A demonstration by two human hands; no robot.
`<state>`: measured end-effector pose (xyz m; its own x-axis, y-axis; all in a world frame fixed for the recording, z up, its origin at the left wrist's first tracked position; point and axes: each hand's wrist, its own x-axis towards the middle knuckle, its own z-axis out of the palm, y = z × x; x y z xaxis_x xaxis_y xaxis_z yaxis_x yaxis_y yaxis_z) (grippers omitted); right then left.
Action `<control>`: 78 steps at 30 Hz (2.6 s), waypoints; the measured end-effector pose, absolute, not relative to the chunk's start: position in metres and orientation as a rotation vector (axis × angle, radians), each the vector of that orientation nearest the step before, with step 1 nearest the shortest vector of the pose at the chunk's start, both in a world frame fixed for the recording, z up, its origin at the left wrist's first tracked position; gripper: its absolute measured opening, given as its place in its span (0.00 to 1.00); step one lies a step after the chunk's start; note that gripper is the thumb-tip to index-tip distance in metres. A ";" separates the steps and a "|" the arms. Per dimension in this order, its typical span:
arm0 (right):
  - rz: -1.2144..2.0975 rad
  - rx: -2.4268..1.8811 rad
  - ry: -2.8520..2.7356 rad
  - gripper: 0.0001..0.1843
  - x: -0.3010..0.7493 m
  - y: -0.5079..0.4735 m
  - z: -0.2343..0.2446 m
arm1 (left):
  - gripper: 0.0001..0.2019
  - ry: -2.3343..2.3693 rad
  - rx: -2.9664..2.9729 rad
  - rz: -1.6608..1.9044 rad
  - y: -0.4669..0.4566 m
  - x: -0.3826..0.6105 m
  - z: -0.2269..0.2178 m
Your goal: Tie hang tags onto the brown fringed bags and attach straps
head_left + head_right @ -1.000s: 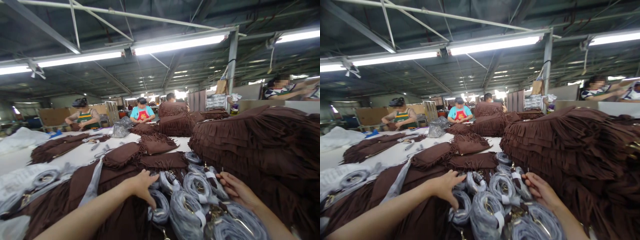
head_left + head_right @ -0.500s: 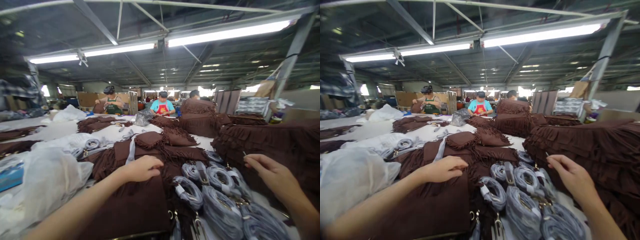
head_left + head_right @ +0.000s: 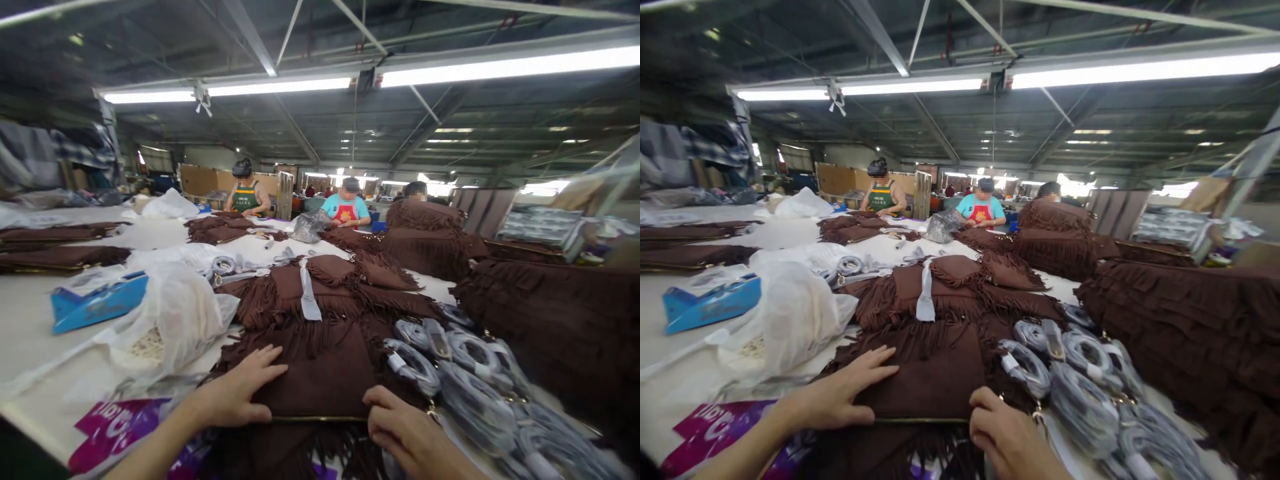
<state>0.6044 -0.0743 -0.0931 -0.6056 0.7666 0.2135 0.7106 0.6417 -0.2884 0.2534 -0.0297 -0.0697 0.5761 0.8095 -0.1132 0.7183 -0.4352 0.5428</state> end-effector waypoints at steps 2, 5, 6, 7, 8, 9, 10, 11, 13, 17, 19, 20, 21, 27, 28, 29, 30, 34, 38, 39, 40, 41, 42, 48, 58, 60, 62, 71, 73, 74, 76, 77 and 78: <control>-0.045 -1.241 -2.609 0.13 0.600 -0.076 -0.109 | 0.27 1.210 2.215 0.384 -0.029 0.241 -0.073; -0.462 -1.294 -2.618 0.16 0.601 -0.070 -0.133 | 0.19 1.326 2.119 0.690 -0.033 0.220 -0.070; -0.537 -1.284 -2.612 0.17 0.603 -0.067 -0.141 | 0.18 1.362 2.096 0.758 -0.038 0.213 -0.069; -0.580 -1.252 -2.615 0.18 0.606 -0.064 -0.147 | 0.17 1.381 2.085 0.793 -0.043 0.208 -0.067; -0.602 -1.210 -2.616 0.20 0.609 -0.061 -0.152 | 0.16 1.388 2.091 0.806 -0.050 0.204 -0.067; -0.614 -1.174 -2.607 0.22 0.612 -0.058 -0.156 | 0.15 1.387 2.109 0.801 -0.057 0.202 -0.068; -0.621 -1.140 -2.589 0.24 0.615 -0.055 -0.158 | 0.14 1.381 2.135 0.780 -0.065 0.200 -0.070; -0.623 -1.115 -2.565 0.26 0.617 -0.053 -0.157 | 0.15 1.379 2.163 0.747 -0.072 0.199 -0.074; -0.585 -1.085 -2.524 0.26 0.620 -0.049 -0.149 | 0.23 1.405 2.207 0.671 -0.083 0.202 -0.084; -0.312 -1.053 -2.478 0.14 0.613 -0.042 -0.111 | 0.29 1.487 2.292 0.628 -0.086 0.219 -0.102; -0.193 -1.070 -2.424 0.13 0.605 -0.039 -0.092 | 0.26 1.500 2.356 0.675 -0.078 0.232 -0.102; -0.156 -1.087 -2.401 0.13 0.601 -0.038 -0.084 | 0.22 1.510 2.390 0.690 -0.073 0.238 -0.100; -0.128 -1.108 -2.382 0.14 0.597 -0.037 -0.078 | 0.17 1.513 2.423 0.686 -0.068 0.245 -0.096; -0.071 -1.212 -2.343 0.14 0.589 -0.027 -0.066 | 0.11 1.355 2.492 0.496 -0.051 0.264 -0.076; -0.072 -1.203 -2.349 0.14 0.590 -0.026 -0.066 | 0.08 1.355 2.462 0.480 -0.049 0.265 -0.076; -0.082 -1.190 -2.350 0.14 0.592 -0.026 -0.067 | 0.05 1.369 2.421 0.474 -0.046 0.265 -0.076; -0.098 -1.177 -2.349 0.14 0.593 -0.027 -0.068 | 0.06 1.396 2.372 0.485 -0.043 0.265 -0.076; -0.179 -1.109 -2.317 0.13 0.583 -0.038 -0.075 | 0.09 1.453 2.222 0.595 -0.026 0.263 -0.076; 0.028 -0.986 -2.414 0.14 0.546 -0.052 -0.082 | 0.08 1.415 2.097 0.701 -0.013 0.262 -0.077; 0.133 -0.974 -2.412 0.15 0.534 -0.053 -0.084 | 0.08 1.403 2.061 0.727 -0.010 0.262 -0.079; 0.258 -0.964 -2.388 0.14 0.522 -0.052 -0.085 | 0.08 1.390 2.022 0.751 -0.008 0.262 -0.082; 0.405 -0.965 -2.335 0.13 0.512 -0.050 -0.087 | 0.08 1.376 1.981 0.774 -0.005 0.262 -0.085; 0.554 -0.973 -2.260 0.12 0.501 -0.047 -0.088 | 0.07 1.362 1.939 0.795 -0.003 0.262 -0.089; 0.997 -1.023 -2.017 0.10 0.461 -0.023 -0.099 | 0.05 1.279 1.720 0.902 0.004 0.259 -0.102; 0.578 -1.148 -2.086 0.12 0.460 -0.021 -0.119 | 0.05 1.134 1.467 1.006 0.006 0.260 -0.113; 0.259 -1.191 -2.176 0.11 0.457 -0.024 -0.120 | 0.06 1.125 1.449 1.010 0.005 0.261 -0.114; -0.003 -1.226 -2.229 0.12 0.453 -0.026 -0.120 | 0.06 1.128 1.442 1.019 0.003 0.261 -0.114; 0.242 -1.052 -2.187 0.13 0.447 -0.022 -0.133 | 0.05 1.121 1.424 1.018 0.000 0.260 -0.113; 0.316 -0.963 -2.201 0.15 0.450 -0.019 -0.138 | 0.04 1.102 1.423 1.012 0.000 0.260 -0.112; 0.321 -0.922 -2.216 0.15 0.451 -0.018 -0.140 | 0.04 1.094 1.422 1.010 -0.001 0.260 -0.111; 0.316 -0.878 -2.217 0.12 0.452 -0.015 -0.144 | 0.05 1.081 1.418 1.015 -0.001 0.260 -0.110; 0.323 -0.875 -2.193 0.12 0.451 -0.015 -0.146 | 0.07 1.077 1.423 1.018 -0.002 0.260 -0.109; 0.337 -0.877 -2.166 0.12 0.451 -0.014 -0.147 | 0.10 1.077 1.443 1.024 -0.003 0.259 -0.108</control>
